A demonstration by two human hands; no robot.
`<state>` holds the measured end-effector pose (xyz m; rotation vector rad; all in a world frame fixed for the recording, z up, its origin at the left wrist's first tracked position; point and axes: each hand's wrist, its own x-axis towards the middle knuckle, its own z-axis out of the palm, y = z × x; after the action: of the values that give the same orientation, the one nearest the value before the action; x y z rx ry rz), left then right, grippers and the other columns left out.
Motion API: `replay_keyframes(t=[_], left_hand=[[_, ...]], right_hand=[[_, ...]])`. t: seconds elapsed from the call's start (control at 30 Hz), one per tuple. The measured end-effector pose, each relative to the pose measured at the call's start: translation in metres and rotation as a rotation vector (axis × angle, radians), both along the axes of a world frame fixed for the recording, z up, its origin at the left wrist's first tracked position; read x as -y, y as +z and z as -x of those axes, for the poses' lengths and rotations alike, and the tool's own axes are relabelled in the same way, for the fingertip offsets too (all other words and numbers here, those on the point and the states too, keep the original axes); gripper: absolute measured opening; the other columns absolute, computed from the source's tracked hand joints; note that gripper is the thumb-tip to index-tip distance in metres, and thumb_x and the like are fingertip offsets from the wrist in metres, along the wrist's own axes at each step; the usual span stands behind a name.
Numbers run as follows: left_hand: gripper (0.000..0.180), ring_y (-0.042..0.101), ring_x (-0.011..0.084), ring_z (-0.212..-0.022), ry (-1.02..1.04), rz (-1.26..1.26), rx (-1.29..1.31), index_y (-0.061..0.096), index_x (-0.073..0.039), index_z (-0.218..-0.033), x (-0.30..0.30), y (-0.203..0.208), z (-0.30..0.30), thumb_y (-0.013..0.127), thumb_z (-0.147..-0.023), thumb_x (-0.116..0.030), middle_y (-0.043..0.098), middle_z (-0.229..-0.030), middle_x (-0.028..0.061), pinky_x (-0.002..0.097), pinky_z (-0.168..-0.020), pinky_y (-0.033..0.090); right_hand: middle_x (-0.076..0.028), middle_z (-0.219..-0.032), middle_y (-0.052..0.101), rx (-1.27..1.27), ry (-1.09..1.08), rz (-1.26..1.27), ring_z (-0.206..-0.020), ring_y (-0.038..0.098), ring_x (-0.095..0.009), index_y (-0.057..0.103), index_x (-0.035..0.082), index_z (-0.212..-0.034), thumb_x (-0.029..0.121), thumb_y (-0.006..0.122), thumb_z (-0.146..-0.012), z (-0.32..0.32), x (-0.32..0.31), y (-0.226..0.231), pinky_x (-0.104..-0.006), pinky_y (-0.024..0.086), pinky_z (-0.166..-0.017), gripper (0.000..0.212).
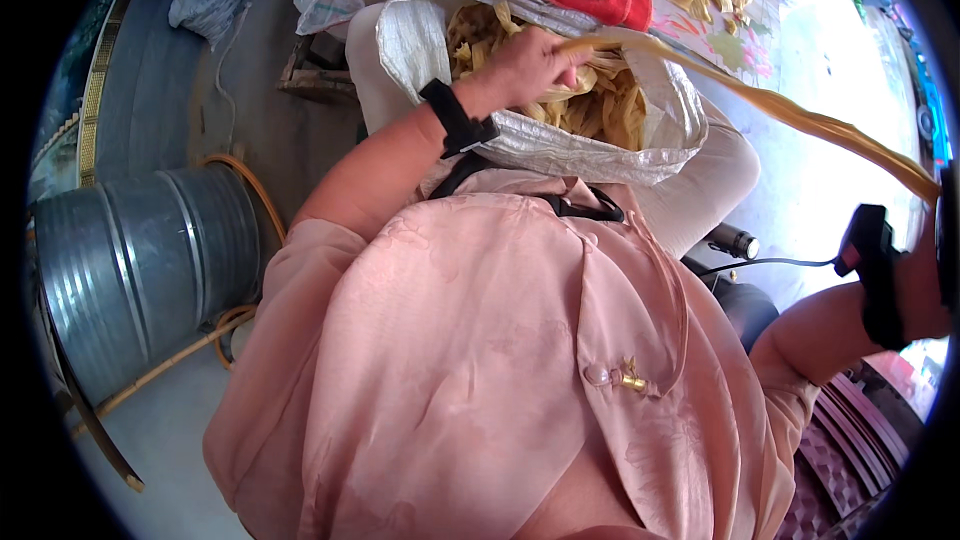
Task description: The person picks up thin strips of material by hand, ties a knot in the center of the strip, and then uses a small wooden pressing tool on a table to flatten the knot before placing the strip into a bag.
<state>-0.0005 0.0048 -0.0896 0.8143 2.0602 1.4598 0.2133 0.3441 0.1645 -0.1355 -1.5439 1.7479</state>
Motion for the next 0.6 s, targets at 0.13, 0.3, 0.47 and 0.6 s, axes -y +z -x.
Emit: replay_keyframes(t=[0.13,0.3,0.47,0.6], left_hand=[[0.028,0.062,0.0090,-0.075,-0.087,0.210,0.059,0.066,-0.001,-0.084,0.007,0.021,0.006,0.060,-0.091,-0.027,0.069,-0.079,0.0065,0.0288,-0.072,0.049],[0.023,0.065,0.0222,-0.081,-0.120,0.102,-0.309,0.063,0.000,-0.097,0.006,0.007,0.003,0.065,-0.085,-0.019,0.067,-0.084,0.0112,0.0336,-0.076,0.049],[0.046,0.050,0.0330,-0.116,0.062,0.060,-0.827,0.058,-0.010,-0.114,0.025,0.003,-0.009,0.074,-0.071,-0.014,0.053,-0.119,0.0135,0.0418,-0.095,0.041],[0.086,0.039,0.0374,-0.125,0.039,0.281,-0.576,0.039,-0.016,-0.136,0.060,0.004,-0.048,0.081,-0.060,-0.017,0.036,-0.134,0.0144,0.0429,-0.103,0.036]], right_hand=[[-0.005,-0.108,0.063,0.416,0.263,-0.324,-0.077,0.051,-0.007,0.055,-0.004,-0.124,0.010,0.061,-0.086,0.079,0.112,-0.085,-0.0179,0.040,-0.063,0.041],[-0.017,-0.091,0.067,0.473,0.371,-1.048,-0.082,0.065,-0.032,0.059,0.003,-0.111,0.023,0.067,-0.081,0.124,0.193,-0.178,-0.0413,0.051,-0.073,0.037],[-0.018,-0.076,0.065,0.785,0.539,-1.229,-0.077,0.063,-0.039,0.062,0.004,-0.083,0.026,0.060,-0.083,0.126,0.190,-0.192,-0.0469,0.050,-0.070,0.022],[-0.014,-0.061,0.058,0.775,0.650,-0.738,-0.057,0.059,-0.020,0.065,0.002,-0.084,0.025,0.061,-0.087,0.130,0.181,-0.193,-0.0347,0.047,-0.057,0.024]])
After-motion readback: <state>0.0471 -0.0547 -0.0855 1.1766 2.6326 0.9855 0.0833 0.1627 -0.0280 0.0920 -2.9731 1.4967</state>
